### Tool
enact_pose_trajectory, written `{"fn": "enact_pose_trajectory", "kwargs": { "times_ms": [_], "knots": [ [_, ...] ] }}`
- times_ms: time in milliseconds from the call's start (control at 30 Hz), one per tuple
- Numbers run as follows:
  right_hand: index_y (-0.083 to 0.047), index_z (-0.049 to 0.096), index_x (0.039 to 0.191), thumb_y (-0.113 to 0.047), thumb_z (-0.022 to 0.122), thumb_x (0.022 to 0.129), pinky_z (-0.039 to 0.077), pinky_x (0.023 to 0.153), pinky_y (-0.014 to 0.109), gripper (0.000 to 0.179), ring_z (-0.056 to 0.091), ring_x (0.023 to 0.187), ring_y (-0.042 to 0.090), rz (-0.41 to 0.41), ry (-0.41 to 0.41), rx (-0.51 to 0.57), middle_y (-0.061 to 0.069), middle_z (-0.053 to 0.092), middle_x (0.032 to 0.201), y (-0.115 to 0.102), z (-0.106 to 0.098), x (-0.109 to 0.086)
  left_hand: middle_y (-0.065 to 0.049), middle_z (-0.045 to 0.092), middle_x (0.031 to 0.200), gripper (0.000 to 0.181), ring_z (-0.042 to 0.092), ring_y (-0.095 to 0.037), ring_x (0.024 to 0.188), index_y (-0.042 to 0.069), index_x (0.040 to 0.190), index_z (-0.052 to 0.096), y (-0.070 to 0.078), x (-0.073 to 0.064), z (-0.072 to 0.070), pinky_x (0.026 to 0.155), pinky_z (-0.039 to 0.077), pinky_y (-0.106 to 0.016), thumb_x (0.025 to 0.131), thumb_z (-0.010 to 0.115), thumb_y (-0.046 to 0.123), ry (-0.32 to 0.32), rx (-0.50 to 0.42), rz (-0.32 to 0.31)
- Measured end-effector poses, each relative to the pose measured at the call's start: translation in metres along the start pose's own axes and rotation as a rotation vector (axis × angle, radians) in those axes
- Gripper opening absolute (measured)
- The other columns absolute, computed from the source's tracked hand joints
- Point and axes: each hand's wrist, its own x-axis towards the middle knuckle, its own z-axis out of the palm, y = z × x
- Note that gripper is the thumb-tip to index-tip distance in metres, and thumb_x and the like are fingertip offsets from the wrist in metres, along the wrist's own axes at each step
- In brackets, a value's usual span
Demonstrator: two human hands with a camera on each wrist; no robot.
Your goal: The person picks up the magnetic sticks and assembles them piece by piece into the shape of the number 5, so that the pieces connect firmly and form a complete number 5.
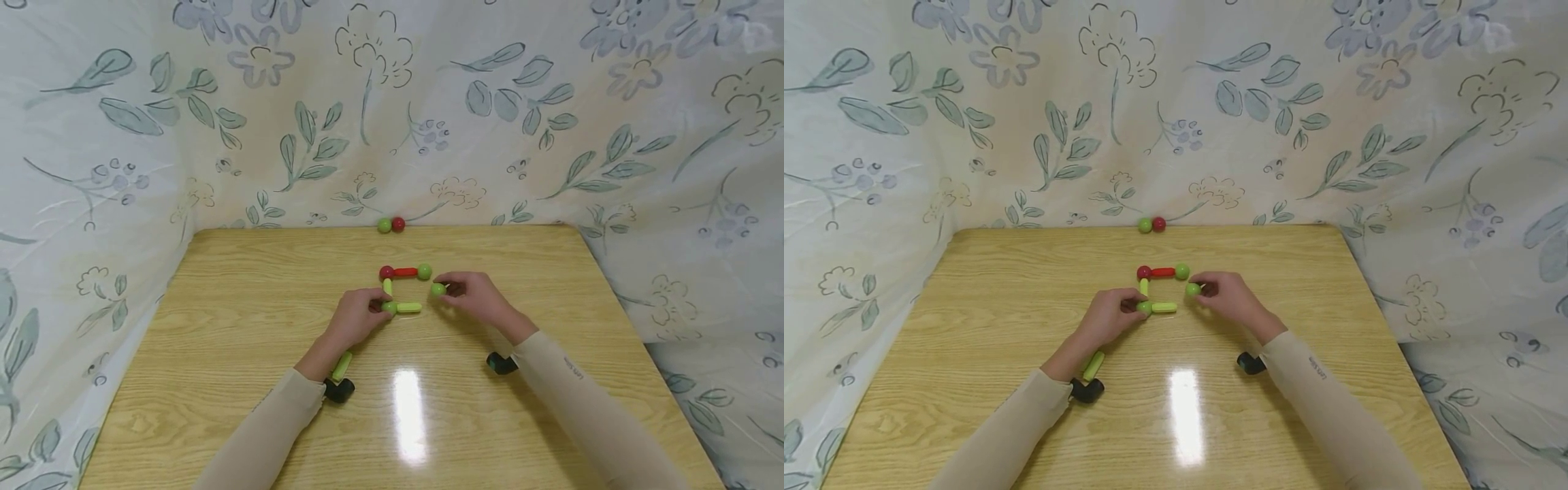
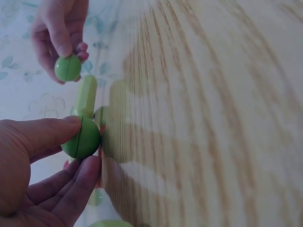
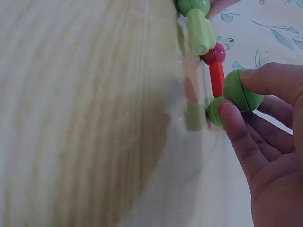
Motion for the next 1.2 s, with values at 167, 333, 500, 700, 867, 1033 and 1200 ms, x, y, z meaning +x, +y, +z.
{"fn": "enact_pose_trajectory", "kwargs": {
  "times_ms": [167,333,500,700,867,1033,1200],
  "knots": [
    [-0.005,0.077,0.130,-0.008,0.083,0.097,0.062,0.090,0.038,0.034,0.073,0.102,0.021,0.006,-0.033,0.015,0.008,0.076,0.122,-0.001,0.007,-0.004,0.001,0.074,0.095,0.022,0.068,-0.011,0.085,0.010,0.115,0.081,0.000,0.000,0.000,0.077,0.059,-0.031,0.094,0.088,0.012,-0.002,0.001,0.006],
    [-0.005,0.077,0.130,-0.008,0.084,0.097,0.062,0.089,0.037,0.034,0.072,0.101,0.019,-0.003,-0.061,0.003,0.007,0.076,0.121,-0.003,0.012,-0.006,0.000,0.077,0.097,0.022,0.070,-0.010,0.086,0.009,0.113,0.081,-0.001,0.001,0.000,0.078,0.060,-0.031,0.093,0.089,0.011,0.000,-0.008,0.021],
    [-0.004,0.076,0.131,-0.009,0.084,0.097,0.061,0.090,0.037,0.035,0.072,0.101,0.019,-0.013,-0.078,-0.002,0.007,0.076,0.121,-0.004,0.016,-0.007,0.000,0.077,0.098,0.022,0.070,-0.011,0.086,0.010,0.113,0.081,-0.002,0.002,0.001,0.078,0.060,-0.031,0.093,0.089,0.012,0.003,-0.005,0.023],
    [-0.006,0.077,0.132,-0.011,0.084,0.097,0.060,0.090,0.037,0.036,0.071,0.100,0.017,-0.016,-0.090,0.001,0.004,0.076,0.120,-0.003,0.020,-0.005,0.000,0.077,0.100,0.023,0.071,-0.011,0.088,0.010,0.114,0.081,-0.002,0.002,0.000,0.079,0.061,-0.031,0.093,0.089,0.012,-0.002,-0.005,0.006],
    [-0.006,0.077,0.131,-0.011,0.084,0.097,0.060,0.087,0.037,0.035,0.070,0.097,0.016,-0.019,-0.092,-0.007,0.003,0.076,0.116,-0.004,0.021,-0.005,0.000,0.077,0.100,0.023,0.071,-0.012,0.088,0.010,0.115,0.081,-0.001,0.002,-0.001,0.079,0.061,-0.031,0.093,0.089,0.011,-0.009,-0.009,0.002],
    [-0.007,0.077,0.131,-0.014,0.083,0.099,0.060,0.089,0.038,0.034,0.070,0.099,0.017,0.000,-0.089,0.010,0.004,0.076,0.118,-0.003,0.021,-0.005,0.001,0.077,0.098,0.023,0.070,-0.011,0.087,0.010,0.115,0.081,-0.001,0.003,-0.001,0.079,0.061,-0.031,0.093,0.089,0.012,-0.011,-0.006,-0.008],
    [-0.008,0.078,0.130,-0.019,0.082,0.101,0.060,0.091,0.039,0.031,0.071,0.101,0.017,0.021,-0.079,0.037,0.002,0.076,0.119,-0.001,0.022,-0.004,0.002,0.076,0.099,0.023,0.070,-0.011,0.087,0.011,0.115,0.081,-0.001,0.005,-0.002,0.080,0.060,-0.031,0.094,0.088,0.012,-0.017,-0.003,-0.024]
  ]
}}
